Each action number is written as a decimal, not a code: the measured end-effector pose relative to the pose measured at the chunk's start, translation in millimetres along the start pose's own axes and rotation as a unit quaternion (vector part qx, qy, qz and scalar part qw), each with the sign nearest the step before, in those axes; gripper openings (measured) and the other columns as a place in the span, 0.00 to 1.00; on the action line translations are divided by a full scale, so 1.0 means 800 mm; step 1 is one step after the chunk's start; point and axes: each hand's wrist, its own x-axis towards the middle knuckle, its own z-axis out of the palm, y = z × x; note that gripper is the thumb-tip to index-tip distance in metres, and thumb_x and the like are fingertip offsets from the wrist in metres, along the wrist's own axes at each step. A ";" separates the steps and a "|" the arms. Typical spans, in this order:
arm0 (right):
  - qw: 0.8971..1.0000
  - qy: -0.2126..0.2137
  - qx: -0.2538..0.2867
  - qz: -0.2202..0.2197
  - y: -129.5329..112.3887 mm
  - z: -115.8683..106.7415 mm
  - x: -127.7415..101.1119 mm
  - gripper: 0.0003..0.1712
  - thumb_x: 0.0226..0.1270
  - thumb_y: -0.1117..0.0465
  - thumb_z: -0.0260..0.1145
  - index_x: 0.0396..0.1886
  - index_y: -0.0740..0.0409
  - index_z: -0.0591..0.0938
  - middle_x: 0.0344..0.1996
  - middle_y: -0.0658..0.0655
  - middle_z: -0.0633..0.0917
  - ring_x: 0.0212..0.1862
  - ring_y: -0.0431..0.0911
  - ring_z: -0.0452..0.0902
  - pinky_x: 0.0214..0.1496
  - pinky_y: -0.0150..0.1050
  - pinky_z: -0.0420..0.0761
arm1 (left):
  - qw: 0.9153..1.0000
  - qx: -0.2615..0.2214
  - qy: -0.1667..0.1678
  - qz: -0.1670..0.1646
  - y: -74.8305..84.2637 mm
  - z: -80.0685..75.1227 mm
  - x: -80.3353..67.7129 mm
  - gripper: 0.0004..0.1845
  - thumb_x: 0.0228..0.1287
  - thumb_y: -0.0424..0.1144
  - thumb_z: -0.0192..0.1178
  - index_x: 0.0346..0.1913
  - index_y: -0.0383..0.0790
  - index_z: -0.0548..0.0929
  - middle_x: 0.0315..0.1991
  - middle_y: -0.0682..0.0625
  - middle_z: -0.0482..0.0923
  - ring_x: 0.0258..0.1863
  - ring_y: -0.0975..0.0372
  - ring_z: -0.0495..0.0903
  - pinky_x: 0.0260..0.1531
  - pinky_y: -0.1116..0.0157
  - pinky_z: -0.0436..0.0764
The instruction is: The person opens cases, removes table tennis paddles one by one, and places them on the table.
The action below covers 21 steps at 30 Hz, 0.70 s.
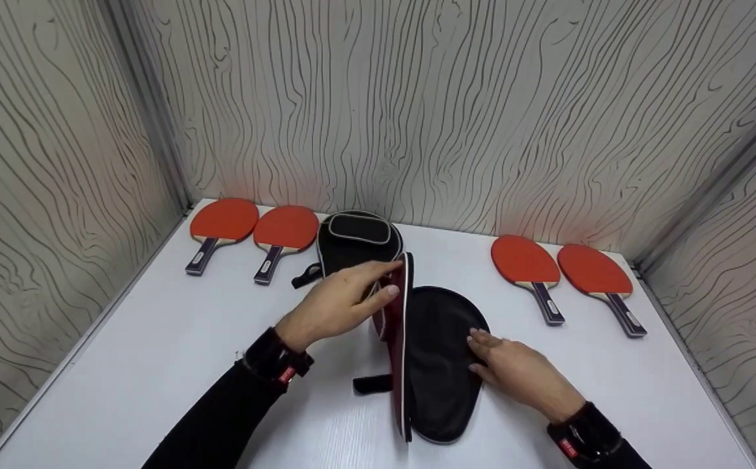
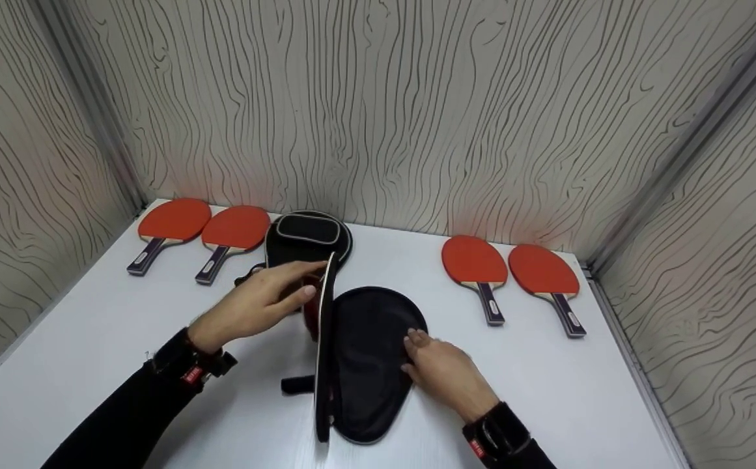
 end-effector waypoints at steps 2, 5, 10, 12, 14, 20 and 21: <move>1.000 0.000 0.001 0.001 0.000 0.001 0.000 0.28 0.82 0.53 0.80 0.70 0.69 0.91 0.71 0.70 0.92 0.62 0.65 0.96 0.58 0.60 0.96 | 1.000 0.001 -0.011 0.010 0.000 0.006 0.001 0.34 0.94 0.61 0.57 0.89 0.47 0.77 0.83 0.48 0.83 0.83 0.53 0.83 0.86 0.47 0.81; 1.000 0.003 -0.002 0.000 0.000 0.001 0.001 0.28 0.82 0.54 0.80 0.69 0.69 0.91 0.71 0.70 0.92 0.61 0.65 0.97 0.58 0.59 0.97 | 1.000 -0.005 -0.019 0.018 -0.001 0.018 0.003 0.37 0.89 0.61 0.64 0.89 0.47 0.76 0.83 0.48 0.82 0.84 0.56 0.81 0.87 0.49 0.80; 1.000 0.000 -0.009 0.000 -0.002 0.001 0.002 0.28 0.82 0.53 0.80 0.69 0.69 0.91 0.70 0.70 0.92 0.59 0.64 0.97 0.56 0.58 0.97 | 0.999 -0.027 -0.020 0.010 -0.004 0.039 0.006 0.49 0.78 0.61 0.76 0.92 0.46 0.69 0.86 0.48 0.77 0.86 0.57 0.77 0.89 0.51 0.77; 1.000 -0.003 -0.011 0.000 -0.002 0.001 0.003 0.28 0.82 0.53 0.80 0.69 0.69 0.91 0.70 0.70 0.92 0.58 0.64 0.98 0.55 0.57 0.98 | 0.999 -0.036 -0.022 0.007 -0.006 0.047 0.007 0.51 0.76 0.60 0.78 0.92 0.45 0.67 0.87 0.47 0.76 0.87 0.56 0.75 0.91 0.51 0.76; 1.000 -0.005 -0.012 -0.002 -0.002 0.000 0.004 0.28 0.81 0.54 0.80 0.69 0.70 0.91 0.70 0.71 0.92 0.56 0.64 0.98 0.53 0.57 0.98 | 0.999 -0.039 -0.027 0.004 -0.010 0.053 0.007 0.53 0.74 0.58 0.80 0.92 0.43 0.66 0.87 0.45 0.75 0.89 0.54 0.72 0.93 0.50 0.73; 1.000 -0.019 0.014 -0.007 -0.001 -0.004 0.008 0.28 0.81 0.55 0.81 0.71 0.69 0.91 0.70 0.70 0.92 0.55 0.64 0.98 0.51 0.56 0.98 | 0.999 0.002 -0.041 0.011 -0.020 0.071 0.005 0.54 0.69 0.44 0.83 0.91 0.38 0.64 0.85 0.40 0.76 0.84 0.51 0.77 0.88 0.51 0.78; 0.999 -0.022 0.025 -0.010 0.001 -0.005 0.009 0.28 0.81 0.55 0.81 0.71 0.68 0.91 0.70 0.69 0.92 0.56 0.64 0.98 0.52 0.56 0.98 | 0.999 0.013 -0.042 0.012 -0.021 0.074 0.003 0.54 0.68 0.43 0.83 0.91 0.37 0.64 0.84 0.40 0.76 0.82 0.51 0.79 0.87 0.52 0.80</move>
